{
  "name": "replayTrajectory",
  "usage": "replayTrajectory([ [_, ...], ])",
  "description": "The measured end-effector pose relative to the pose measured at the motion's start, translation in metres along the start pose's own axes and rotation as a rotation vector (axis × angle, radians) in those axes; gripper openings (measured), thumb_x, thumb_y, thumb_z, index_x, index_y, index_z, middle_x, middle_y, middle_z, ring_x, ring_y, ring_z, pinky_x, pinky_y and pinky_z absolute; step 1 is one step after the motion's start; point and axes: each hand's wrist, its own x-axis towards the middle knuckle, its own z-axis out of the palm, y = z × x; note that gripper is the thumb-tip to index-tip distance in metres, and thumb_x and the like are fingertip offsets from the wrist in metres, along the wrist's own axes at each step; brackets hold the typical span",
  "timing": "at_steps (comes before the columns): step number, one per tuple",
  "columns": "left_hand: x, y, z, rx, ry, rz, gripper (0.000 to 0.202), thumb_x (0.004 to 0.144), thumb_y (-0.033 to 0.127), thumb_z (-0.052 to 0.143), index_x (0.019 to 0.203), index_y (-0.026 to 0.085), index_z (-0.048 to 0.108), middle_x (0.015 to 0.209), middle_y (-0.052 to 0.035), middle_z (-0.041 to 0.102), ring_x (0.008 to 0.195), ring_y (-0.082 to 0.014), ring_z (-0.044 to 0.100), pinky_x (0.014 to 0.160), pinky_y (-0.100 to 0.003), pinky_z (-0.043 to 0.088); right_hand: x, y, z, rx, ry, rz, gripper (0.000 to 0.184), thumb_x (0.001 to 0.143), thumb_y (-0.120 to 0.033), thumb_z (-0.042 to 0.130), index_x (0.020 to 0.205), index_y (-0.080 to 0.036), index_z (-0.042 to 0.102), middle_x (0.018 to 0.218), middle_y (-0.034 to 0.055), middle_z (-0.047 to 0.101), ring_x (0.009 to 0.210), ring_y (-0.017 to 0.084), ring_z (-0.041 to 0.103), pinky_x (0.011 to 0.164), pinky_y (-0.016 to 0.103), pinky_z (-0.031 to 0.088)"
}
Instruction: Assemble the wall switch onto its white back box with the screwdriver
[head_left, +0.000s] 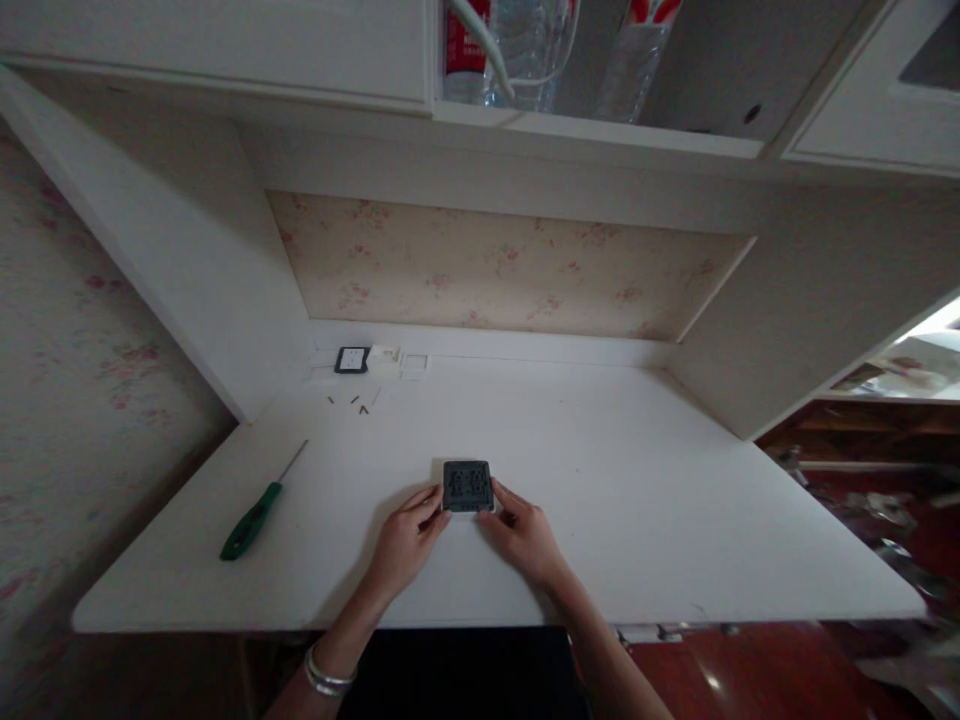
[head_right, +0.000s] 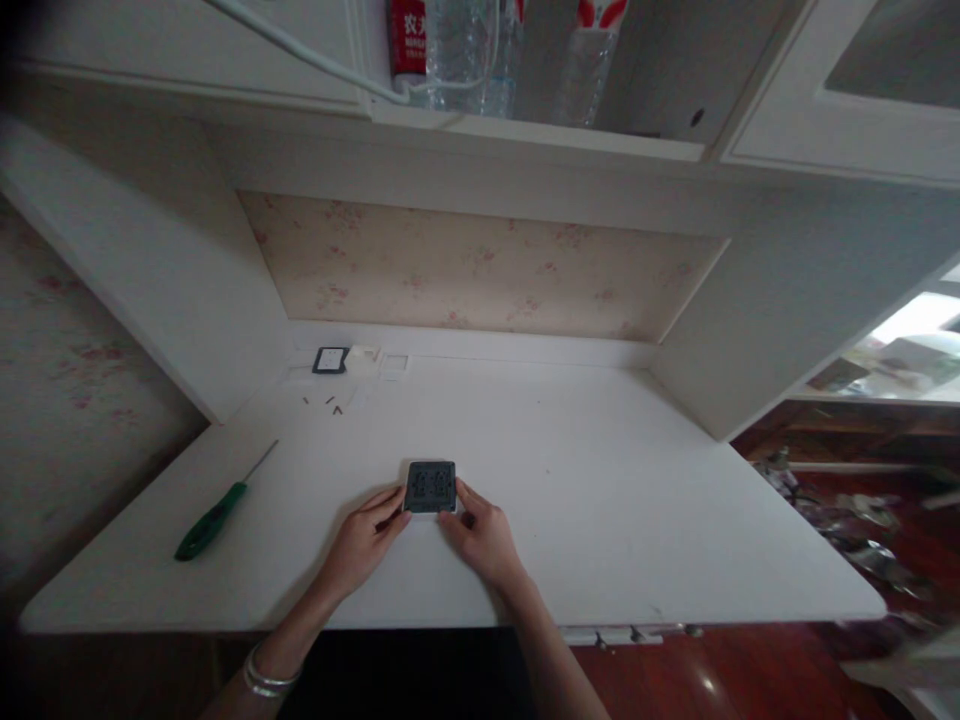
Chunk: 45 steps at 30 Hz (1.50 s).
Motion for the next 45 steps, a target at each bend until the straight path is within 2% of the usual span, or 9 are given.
replayTrajectory([
  [5, 0.0, -0.002, 0.001, 0.022, 0.0, 0.012, 0.039, 0.089, 0.036, 0.054, 0.124, 0.021, 0.06, 0.13, -0.0056, 0.059, 0.118, -0.0195, 0.057, 0.104, -0.032, 0.043, 0.0, 0.003, 0.001, -0.03, 0.025, -0.016, 0.052, 0.084, -0.034, 0.056, 0.135, -0.027, 0.049, 0.13, 0.0047, 0.058, 0.063, 0.011, 0.058, 0.06, 0.024, 0.05],
  [17, 0.004, -0.005, 0.0, -0.082, -0.078, -0.059, 0.043, 0.089, 0.038, 0.052, 0.128, 0.021, 0.056, 0.133, -0.0037, 0.055, 0.122, -0.0204, 0.052, 0.107, -0.038, 0.039, 0.001, -0.001, -0.002, -0.012, 0.013, -0.007, 0.052, 0.085, -0.035, 0.056, 0.136, -0.028, 0.048, 0.129, 0.0034, 0.058, 0.062, 0.011, 0.058, 0.062, 0.024, 0.05],
  [25, 0.005, -0.001, -0.001, -0.068, -0.058, -0.061, 0.041, 0.088, 0.038, 0.053, 0.126, 0.022, 0.058, 0.131, -0.0029, 0.057, 0.121, -0.0214, 0.053, 0.106, -0.038, 0.04, 0.0, 0.003, 0.002, -0.012, 0.045, 0.005, 0.052, 0.083, -0.034, 0.056, 0.134, -0.025, 0.05, 0.135, 0.0054, 0.053, 0.065, 0.012, 0.059, 0.068, 0.028, 0.053],
  [37, 0.002, 0.002, -0.001, -0.061, -0.033, -0.066, 0.041, 0.088, 0.038, 0.053, 0.126, 0.023, 0.058, 0.13, -0.0026, 0.058, 0.12, -0.021, 0.055, 0.105, -0.036, 0.042, 0.0, 0.007, 0.001, -0.007, 0.041, 0.007, 0.053, 0.083, -0.035, 0.057, 0.135, -0.025, 0.049, 0.128, 0.0056, 0.059, 0.059, 0.01, 0.057, 0.059, 0.025, 0.05],
  [40, 0.003, 0.003, -0.002, -0.124, -0.071, -0.107, 0.044, 0.087, 0.038, 0.054, 0.129, 0.024, 0.055, 0.126, -0.0027, 0.062, 0.111, -0.0215, 0.061, 0.099, -0.037, 0.048, 0.0, 0.006, 0.001, -0.007, 0.044, 0.013, 0.053, 0.083, -0.035, 0.057, 0.135, -0.024, 0.049, 0.118, 0.0048, 0.065, 0.061, 0.011, 0.058, 0.061, 0.025, 0.05],
  [43, 0.004, 0.005, -0.006, -0.259, -0.137, -0.175, 0.053, 0.084, 0.036, 0.059, 0.135, 0.023, 0.049, 0.118, -0.0045, 0.067, 0.097, -0.0213, 0.068, 0.089, -0.036, 0.055, 0.0, 0.005, 0.001, -0.013, 0.044, 0.042, 0.056, 0.083, -0.036, 0.058, 0.136, -0.02, 0.048, 0.092, 0.003, 0.07, 0.06, 0.012, 0.057, 0.06, 0.024, 0.048],
  [45, 0.005, 0.008, -0.009, -0.335, -0.174, -0.204, 0.058, 0.08, 0.032, 0.063, 0.136, 0.022, 0.047, 0.118, -0.0056, 0.067, 0.097, -0.0211, 0.068, 0.088, -0.035, 0.055, 0.0, 0.004, 0.001, -0.019, 0.042, 0.079, 0.061, 0.082, -0.038, 0.058, 0.137, -0.017, 0.046, 0.076, 0.0012, 0.068, 0.057, 0.013, 0.056, 0.057, 0.024, 0.046],
])
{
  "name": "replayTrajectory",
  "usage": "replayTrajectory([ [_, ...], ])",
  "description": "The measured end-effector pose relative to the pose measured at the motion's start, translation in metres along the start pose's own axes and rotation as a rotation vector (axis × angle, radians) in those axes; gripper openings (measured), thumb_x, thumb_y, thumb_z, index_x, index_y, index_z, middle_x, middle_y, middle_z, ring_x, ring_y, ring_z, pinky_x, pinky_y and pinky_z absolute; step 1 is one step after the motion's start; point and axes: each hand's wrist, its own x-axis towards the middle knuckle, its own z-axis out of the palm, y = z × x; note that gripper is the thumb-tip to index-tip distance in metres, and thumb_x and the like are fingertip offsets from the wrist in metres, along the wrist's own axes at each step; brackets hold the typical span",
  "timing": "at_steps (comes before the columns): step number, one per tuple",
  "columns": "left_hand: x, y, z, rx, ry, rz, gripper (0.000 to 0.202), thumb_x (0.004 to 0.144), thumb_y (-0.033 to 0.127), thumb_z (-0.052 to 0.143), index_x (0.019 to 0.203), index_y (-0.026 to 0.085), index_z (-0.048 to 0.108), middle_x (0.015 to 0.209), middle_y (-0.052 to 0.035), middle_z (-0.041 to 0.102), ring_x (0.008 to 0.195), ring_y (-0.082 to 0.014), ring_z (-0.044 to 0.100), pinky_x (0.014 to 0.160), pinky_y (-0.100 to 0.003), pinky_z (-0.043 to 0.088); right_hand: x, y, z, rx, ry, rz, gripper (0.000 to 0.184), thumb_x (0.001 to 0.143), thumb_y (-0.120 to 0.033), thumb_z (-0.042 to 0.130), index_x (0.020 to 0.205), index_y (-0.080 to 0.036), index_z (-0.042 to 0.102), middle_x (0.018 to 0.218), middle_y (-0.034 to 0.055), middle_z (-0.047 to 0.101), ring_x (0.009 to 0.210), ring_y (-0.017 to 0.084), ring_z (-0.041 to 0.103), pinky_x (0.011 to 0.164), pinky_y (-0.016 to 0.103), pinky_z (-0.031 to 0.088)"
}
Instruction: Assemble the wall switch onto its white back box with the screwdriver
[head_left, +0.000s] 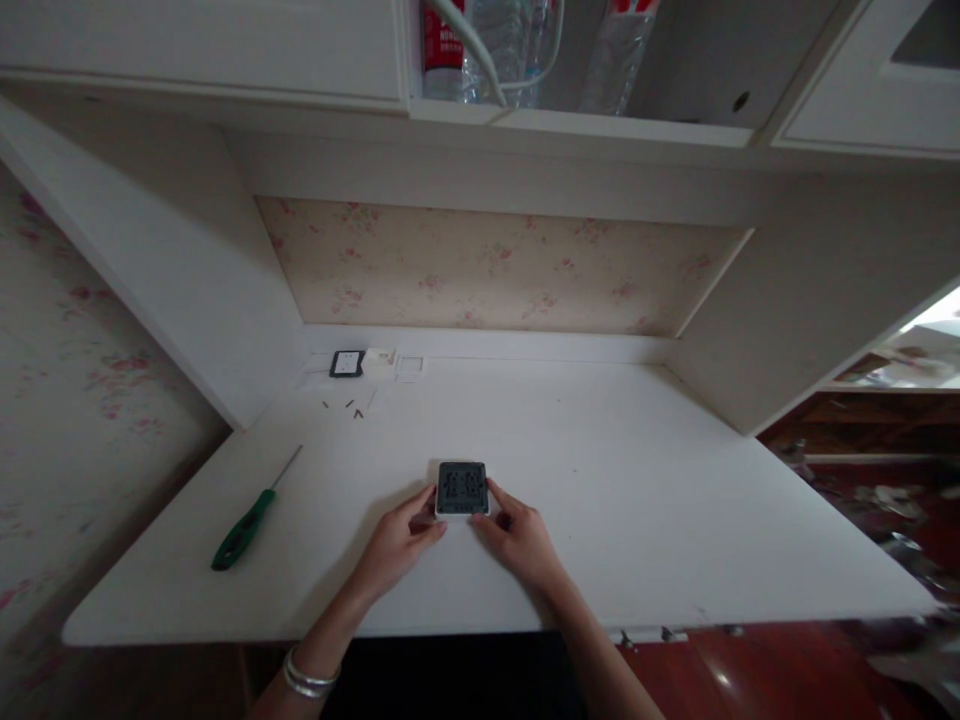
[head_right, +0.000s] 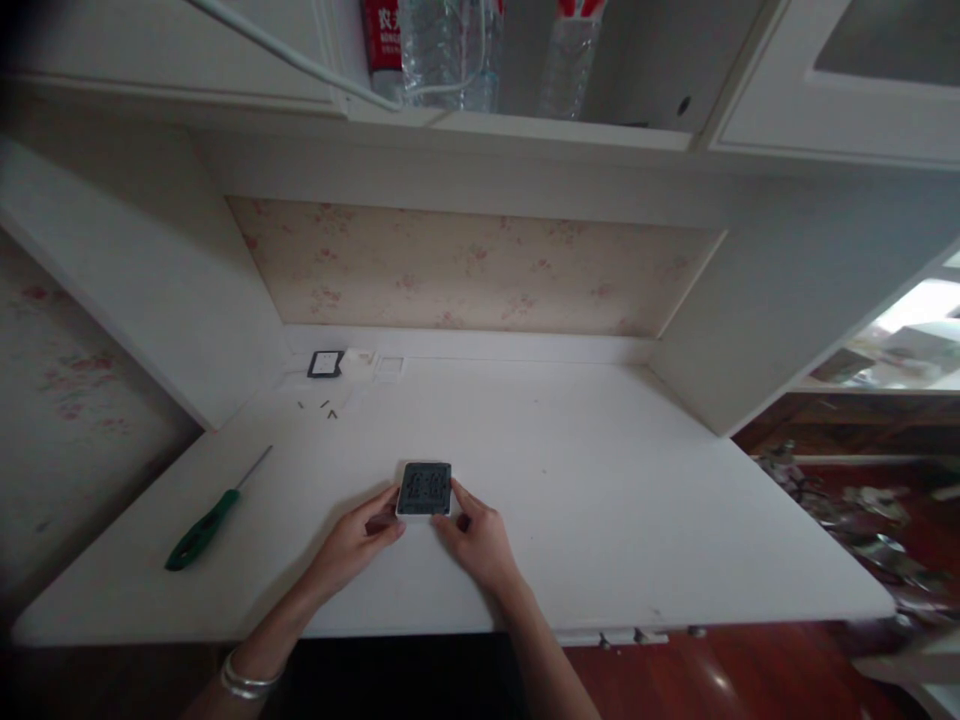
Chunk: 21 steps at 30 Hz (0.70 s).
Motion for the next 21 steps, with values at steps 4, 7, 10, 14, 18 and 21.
replayTrajectory([
  [4, -0.001, 0.009, -0.006, -0.06, -0.035, -0.018, 0.06, 0.076, 0.026, 0.066, 0.133, 0.023, 0.05, 0.123, -0.0066, 0.063, 0.107, -0.0221, 0.063, 0.09, -0.035, 0.054, 0.0, -0.001, 0.0, -0.004, -0.003, 0.06, 0.074, 0.078, -0.043, 0.063, 0.142, -0.013, 0.038, 0.059, -0.0032, 0.06, 0.053, 0.013, 0.054, 0.054, 0.024, 0.043],
  [7, 0.001, 0.01, -0.016, -0.068, -0.022, -0.042, 0.052, 0.076, 0.028, 0.064, 0.127, 0.022, 0.056, 0.119, -0.0068, 0.066, 0.104, -0.0218, 0.064, 0.088, -0.035, 0.054, 0.0, -0.002, 0.0, -0.003, -0.007, 0.063, 0.078, 0.077, -0.044, 0.065, 0.142, -0.013, 0.036, 0.058, -0.004, 0.058, 0.053, 0.014, 0.054, 0.053, 0.025, 0.042],
  [10, 0.016, 0.003, -0.04, 0.02, 0.023, -0.092, 0.042, 0.078, 0.034, 0.059, 0.117, 0.019, 0.063, 0.104, -0.0065, 0.071, 0.088, -0.0197, 0.068, 0.075, -0.03, 0.057, -0.002, -0.003, -0.002, 0.014, -0.005, 0.061, 0.079, 0.076, -0.043, 0.067, 0.143, -0.015, 0.036, 0.059, -0.0041, 0.058, 0.054, 0.013, 0.054, 0.053, 0.025, 0.042],
  [14, 0.054, -0.008, -0.091, 0.429, 0.199, -0.154, 0.041, 0.085, 0.041, 0.046, 0.111, 0.016, 0.065, 0.094, -0.0062, 0.073, 0.08, -0.0197, 0.068, 0.062, -0.026, 0.054, -0.005, -0.003, -0.003, 0.129, 0.013, 0.057, 0.079, 0.077, -0.037, 0.066, 0.145, -0.019, 0.03, 0.069, -0.0027, 0.059, 0.056, 0.012, 0.053, 0.055, 0.024, 0.045],
  [18, 0.097, -0.015, -0.14, 0.774, 0.344, -0.212, 0.03, 0.082, 0.031, 0.048, 0.099, 0.019, 0.069, 0.107, -0.0061, 0.071, 0.1, -0.0231, 0.064, 0.082, -0.029, 0.049, -0.005, 0.003, -0.002, 0.284, 0.103, 0.031, 0.069, 0.077, -0.03, 0.064, 0.141, -0.024, 0.038, 0.124, 0.0121, 0.054, 0.062, 0.009, 0.054, 0.057, 0.026, 0.051],
  [21, 0.122, -0.02, -0.16, 0.887, 0.377, -0.255, 0.028, 0.081, 0.028, 0.05, 0.097, 0.018, 0.069, 0.106, -0.0106, 0.07, 0.104, -0.028, 0.061, 0.085, -0.034, 0.047, -0.004, 0.007, -0.002, 0.337, 0.124, -0.005, 0.063, 0.076, -0.026, 0.064, 0.136, -0.026, 0.044, 0.148, 0.0146, 0.027, 0.065, 0.008, 0.053, 0.06, 0.028, 0.054],
])
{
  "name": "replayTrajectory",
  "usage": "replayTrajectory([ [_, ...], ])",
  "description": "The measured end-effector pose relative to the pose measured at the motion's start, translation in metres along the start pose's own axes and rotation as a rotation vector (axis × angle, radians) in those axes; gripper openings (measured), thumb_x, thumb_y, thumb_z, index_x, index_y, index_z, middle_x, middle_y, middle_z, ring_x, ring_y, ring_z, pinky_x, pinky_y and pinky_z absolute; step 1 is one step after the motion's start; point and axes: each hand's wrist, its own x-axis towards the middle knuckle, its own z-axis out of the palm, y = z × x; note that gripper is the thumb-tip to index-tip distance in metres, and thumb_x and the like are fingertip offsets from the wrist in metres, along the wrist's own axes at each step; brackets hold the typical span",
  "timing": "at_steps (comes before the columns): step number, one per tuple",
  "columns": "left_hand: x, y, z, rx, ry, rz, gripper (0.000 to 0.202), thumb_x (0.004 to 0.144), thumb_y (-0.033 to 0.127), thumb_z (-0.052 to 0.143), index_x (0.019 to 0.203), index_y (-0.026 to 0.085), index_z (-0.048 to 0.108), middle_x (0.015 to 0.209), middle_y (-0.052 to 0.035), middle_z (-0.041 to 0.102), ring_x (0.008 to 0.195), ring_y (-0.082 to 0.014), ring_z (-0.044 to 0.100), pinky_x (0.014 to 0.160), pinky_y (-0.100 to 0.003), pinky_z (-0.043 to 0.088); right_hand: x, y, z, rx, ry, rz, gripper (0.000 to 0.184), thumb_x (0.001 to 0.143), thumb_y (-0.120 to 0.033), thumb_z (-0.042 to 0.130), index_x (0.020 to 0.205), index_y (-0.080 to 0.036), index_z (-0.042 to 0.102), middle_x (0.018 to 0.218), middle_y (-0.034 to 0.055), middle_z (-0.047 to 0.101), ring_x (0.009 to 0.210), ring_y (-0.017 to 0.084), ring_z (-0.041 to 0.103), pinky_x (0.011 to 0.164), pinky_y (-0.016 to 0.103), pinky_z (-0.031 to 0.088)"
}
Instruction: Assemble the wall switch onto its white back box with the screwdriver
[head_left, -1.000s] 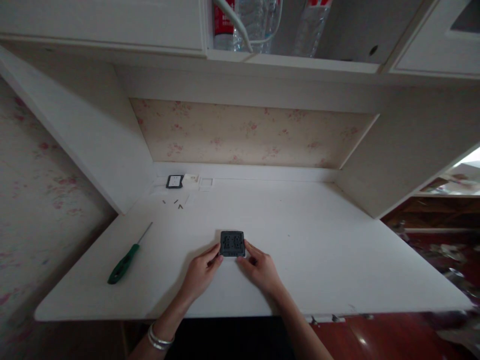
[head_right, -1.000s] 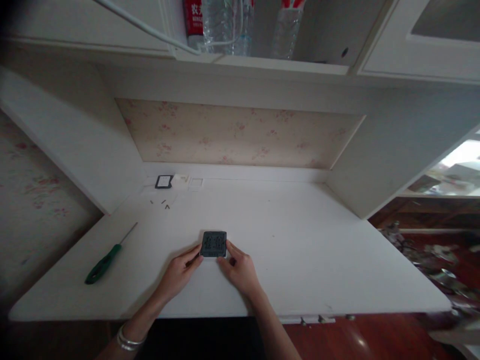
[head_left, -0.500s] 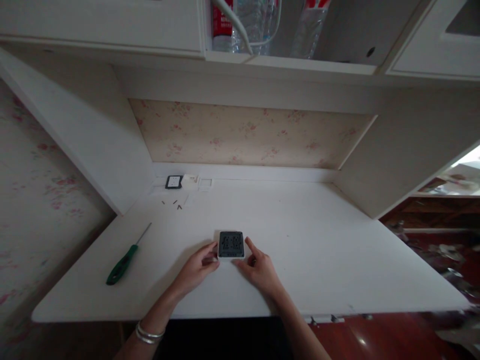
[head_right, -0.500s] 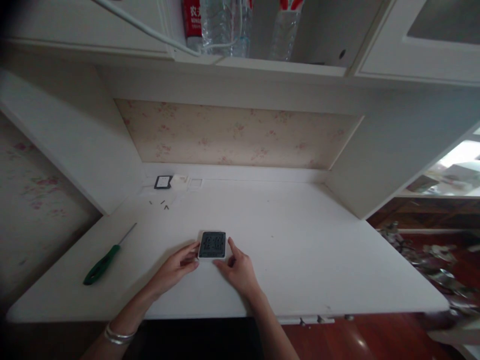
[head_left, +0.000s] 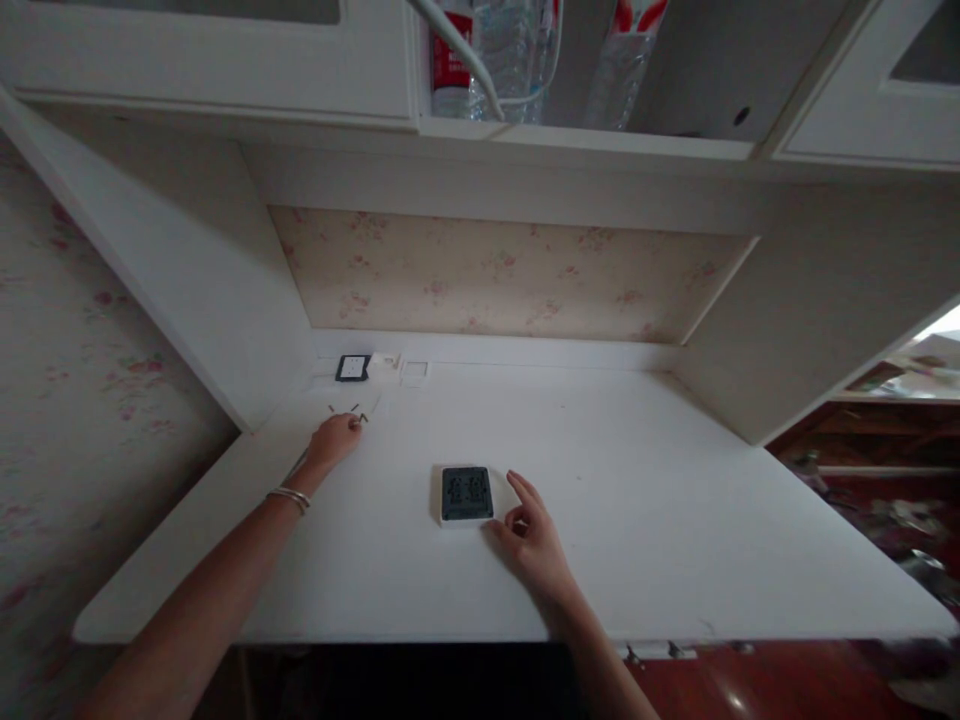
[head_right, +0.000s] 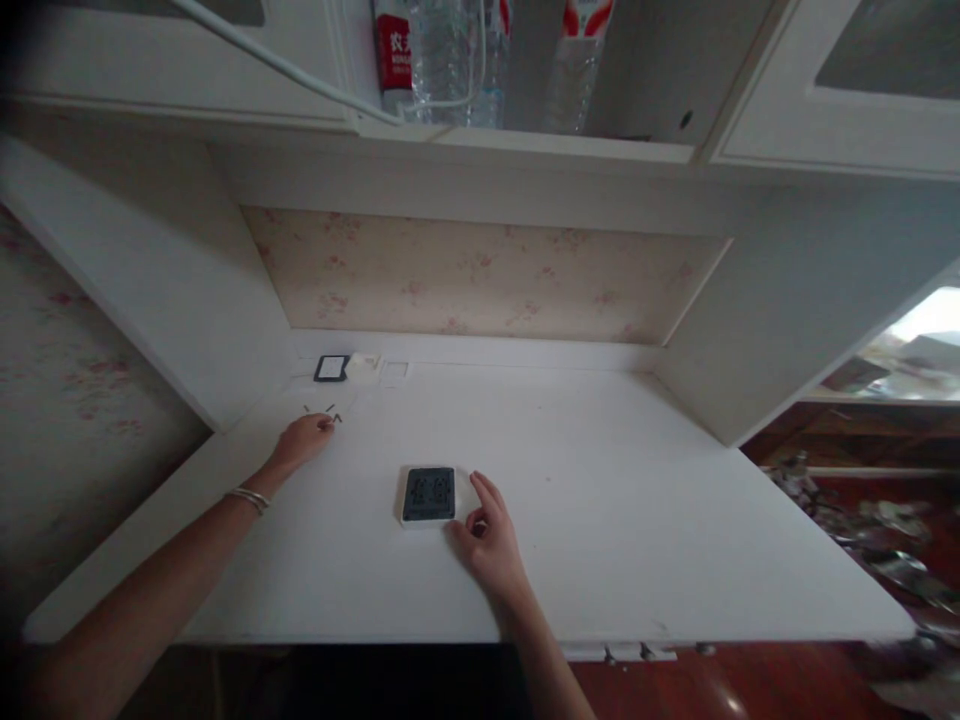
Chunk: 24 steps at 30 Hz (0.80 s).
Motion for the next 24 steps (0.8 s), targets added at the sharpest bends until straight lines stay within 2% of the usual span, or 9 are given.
replayTrajectory([
  [5, 0.025, 0.0, 0.008, 0.101, 0.014, 0.005, 0.037, 0.083, 0.031, 0.049, 0.111, 0.015, 0.066, 0.115, -0.0176, 0.063, 0.105, -0.0315, 0.059, 0.083, -0.038, 0.048, 0.0, 0.003, -0.001, 0.064, -0.052, -0.018, 0.068, 0.073, -0.023, 0.066, 0.136, -0.031, 0.043, 0.15, 0.0105, 0.024, 0.067, 0.007, 0.051, 0.059, 0.025, 0.053],
  [12, 0.03, -0.004, 0.012, 0.141, 0.025, 0.023, 0.03, 0.085, 0.028, 0.045, 0.097, 0.016, 0.07, 0.105, -0.0154, 0.066, 0.097, -0.0304, 0.062, 0.078, -0.038, 0.049, 0.002, 0.003, -0.002, 0.085, -0.04, 0.001, 0.066, 0.073, -0.024, 0.067, 0.135, -0.03, 0.045, 0.148, 0.0106, 0.026, 0.068, 0.007, 0.051, 0.06, 0.025, 0.053],
  [17, 0.024, -0.009, 0.01, 0.114, 0.049, 0.017, 0.026, 0.084, 0.021, 0.045, 0.093, 0.011, 0.067, 0.101, -0.0179, 0.066, 0.095, -0.0307, 0.062, 0.078, -0.038, 0.049, 0.002, 0.002, -0.003, 0.129, -0.049, 0.001, 0.066, 0.073, -0.024, 0.068, 0.134, -0.03, 0.046, 0.147, 0.0109, 0.027, 0.067, 0.007, 0.05, 0.059, 0.024, 0.052],
  [20, 0.014, -0.005, 0.009, 0.062, 0.103, 0.026, 0.029, 0.087, 0.021, 0.041, 0.103, 0.009, 0.063, 0.104, -0.0197, 0.063, 0.098, -0.0312, 0.06, 0.08, -0.041, 0.049, 0.001, 0.002, -0.003, 0.14, -0.048, 0.007, 0.064, 0.073, -0.025, 0.069, 0.133, -0.03, 0.048, 0.147, 0.011, 0.027, 0.067, 0.007, 0.05, 0.059, 0.025, 0.051],
  [24, -0.014, 0.013, 0.011, -0.038, 0.151, 0.119, 0.034, 0.089, 0.018, 0.038, 0.116, 0.01, 0.057, 0.11, -0.0151, 0.062, 0.105, -0.0249, 0.058, 0.091, -0.037, 0.046, 0.001, 0.002, -0.003, 0.145, -0.024, 0.021, 0.059, 0.075, -0.027, 0.068, 0.131, -0.03, 0.05, 0.145, 0.0101, 0.032, 0.067, 0.007, 0.05, 0.058, 0.025, 0.05],
])
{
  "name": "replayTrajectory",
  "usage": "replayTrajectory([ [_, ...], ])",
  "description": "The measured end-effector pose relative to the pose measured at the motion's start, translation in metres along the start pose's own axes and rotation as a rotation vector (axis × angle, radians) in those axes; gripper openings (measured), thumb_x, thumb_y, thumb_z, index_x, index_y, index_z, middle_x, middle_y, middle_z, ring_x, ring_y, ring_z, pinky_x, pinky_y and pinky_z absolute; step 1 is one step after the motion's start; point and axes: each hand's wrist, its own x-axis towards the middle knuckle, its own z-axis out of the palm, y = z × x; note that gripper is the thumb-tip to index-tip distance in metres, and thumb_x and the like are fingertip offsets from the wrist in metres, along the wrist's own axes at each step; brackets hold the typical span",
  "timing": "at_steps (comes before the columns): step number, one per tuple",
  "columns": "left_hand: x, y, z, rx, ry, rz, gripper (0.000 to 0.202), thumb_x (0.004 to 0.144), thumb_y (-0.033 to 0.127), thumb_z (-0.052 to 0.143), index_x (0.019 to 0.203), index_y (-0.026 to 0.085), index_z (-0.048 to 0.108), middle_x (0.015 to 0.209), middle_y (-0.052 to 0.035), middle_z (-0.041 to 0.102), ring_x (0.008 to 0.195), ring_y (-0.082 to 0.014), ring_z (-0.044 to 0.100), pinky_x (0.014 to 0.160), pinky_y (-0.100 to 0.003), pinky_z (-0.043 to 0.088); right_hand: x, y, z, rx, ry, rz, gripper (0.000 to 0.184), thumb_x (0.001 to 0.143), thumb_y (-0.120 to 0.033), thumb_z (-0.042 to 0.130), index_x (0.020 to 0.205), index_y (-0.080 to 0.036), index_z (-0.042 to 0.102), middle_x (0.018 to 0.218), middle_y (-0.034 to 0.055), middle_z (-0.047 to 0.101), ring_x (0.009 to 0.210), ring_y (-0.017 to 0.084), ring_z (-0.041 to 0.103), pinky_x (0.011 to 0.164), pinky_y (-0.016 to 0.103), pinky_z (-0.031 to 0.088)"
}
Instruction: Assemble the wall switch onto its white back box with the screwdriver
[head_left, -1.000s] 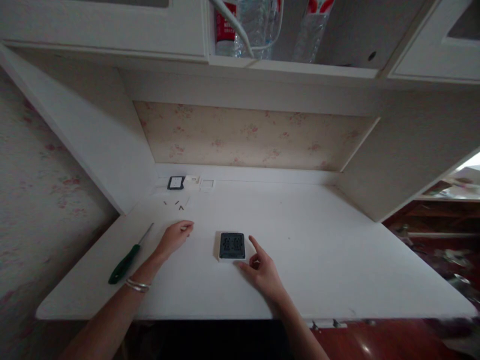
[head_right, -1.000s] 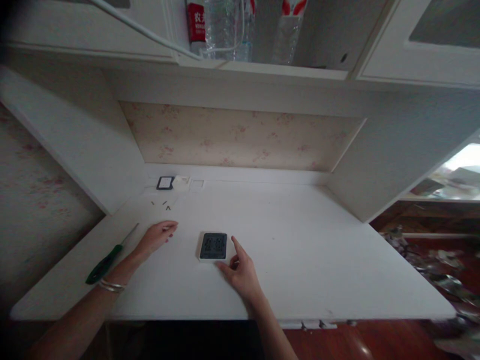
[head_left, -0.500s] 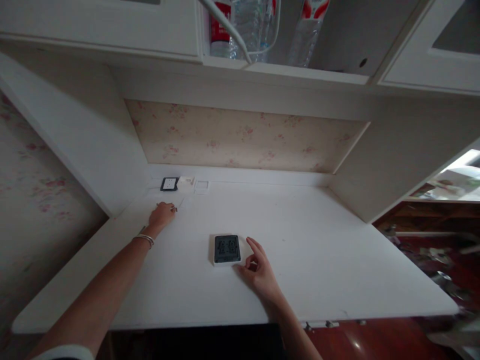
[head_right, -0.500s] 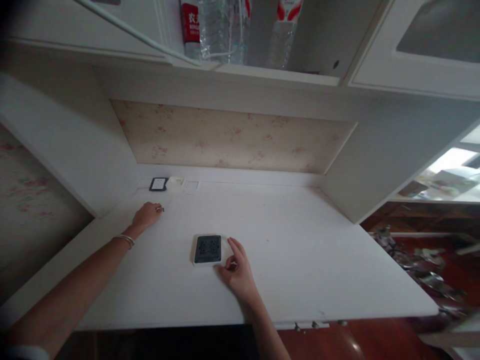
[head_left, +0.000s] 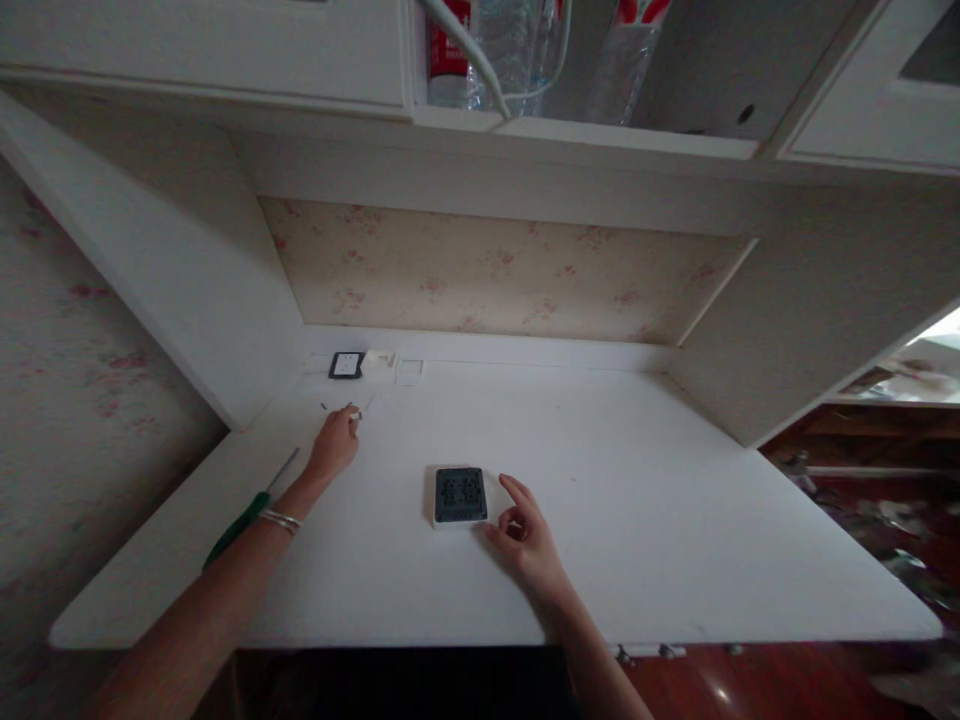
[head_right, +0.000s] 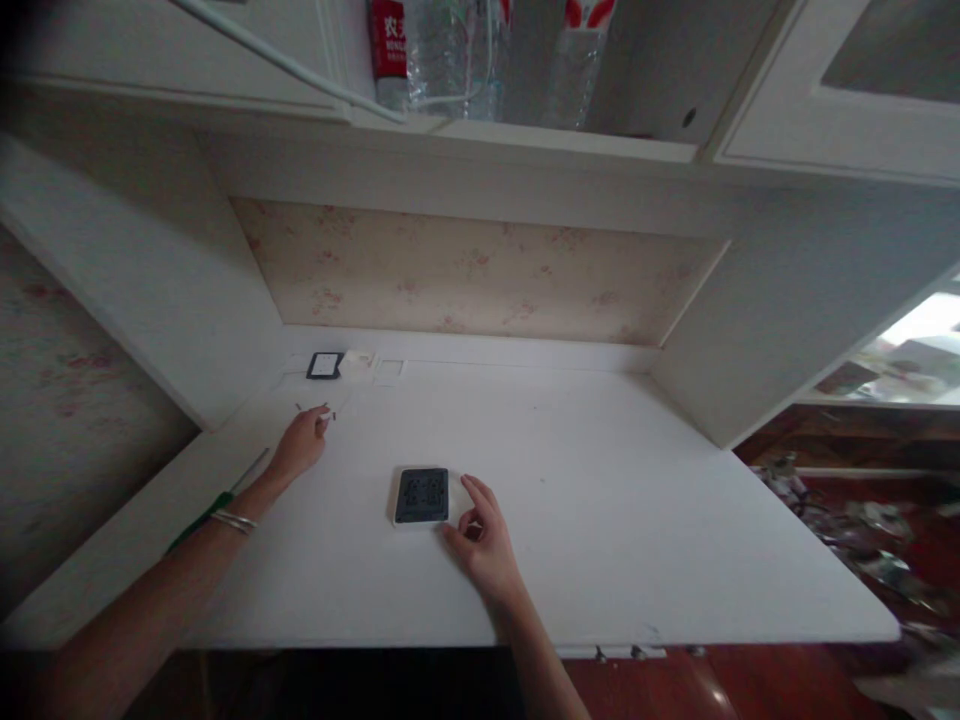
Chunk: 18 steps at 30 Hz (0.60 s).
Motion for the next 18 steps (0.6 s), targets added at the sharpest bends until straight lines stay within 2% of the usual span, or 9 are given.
replayTrajectory([
  [3, -0.033, 0.024, 0.001, -0.116, -0.013, 0.115, 0.032, 0.091, 0.023, 0.037, 0.109, 0.017, 0.063, 0.107, -0.0076, 0.064, 0.101, -0.0188, 0.059, 0.09, -0.029, 0.047, 0.001, -0.002, 0.0, 0.011, 0.017, 0.021, 0.057, 0.076, -0.028, 0.068, 0.13, -0.03, 0.052, 0.143, 0.0088, 0.035, 0.066, 0.007, 0.051, 0.058, 0.024, 0.049],
  [5, -0.059, 0.043, 0.003, -0.376, -0.06, 0.222, 0.03, 0.092, 0.031, 0.041, 0.104, 0.019, 0.065, 0.102, -0.0061, 0.065, 0.09, -0.0182, 0.062, 0.08, -0.029, 0.05, 0.001, -0.004, 0.0, 0.019, 0.014, 0.033, 0.055, 0.076, -0.028, 0.068, 0.129, -0.03, 0.054, 0.143, 0.0083, 0.036, 0.066, 0.008, 0.051, 0.059, 0.025, 0.05],
  [9, -0.1, 0.075, 0.007, -0.658, -0.178, 0.255, 0.024, 0.09, 0.036, 0.05, 0.098, 0.02, 0.067, 0.094, -0.0034, 0.067, 0.08, -0.0154, 0.062, 0.071, -0.026, 0.05, 0.001, -0.008, 0.0, 0.023, 0.011, 0.045, 0.051, 0.077, -0.029, 0.066, 0.128, -0.031, 0.055, 0.142, 0.0084, 0.038, 0.065, 0.007, 0.052, 0.061, 0.027, 0.051],
  [13, -0.113, 0.091, 0.013, -0.771, -0.195, 0.296, 0.022, 0.088, 0.035, 0.054, 0.096, 0.021, 0.069, 0.093, -0.0035, 0.066, 0.079, -0.0145, 0.061, 0.067, -0.024, 0.048, 0.001, -0.008, 0.001, 0.023, 0.009, 0.037, 0.048, 0.079, -0.029, 0.064, 0.127, -0.031, 0.056, 0.141, 0.0092, 0.039, 0.064, 0.007, 0.054, 0.062, 0.028, 0.052],
  [18, -0.111, 0.093, 0.021, -0.79, -0.226, 0.332, 0.021, 0.087, 0.033, 0.057, 0.097, 0.021, 0.072, 0.093, -0.0045, 0.064, 0.081, -0.015, 0.06, 0.066, -0.024, 0.048, 0.002, -0.009, 0.001, 0.033, 0.017, 0.046, 0.047, 0.079, -0.029, 0.064, 0.126, -0.03, 0.057, 0.139, 0.0095, 0.041, 0.064, 0.008, 0.055, 0.061, 0.029, 0.053],
])
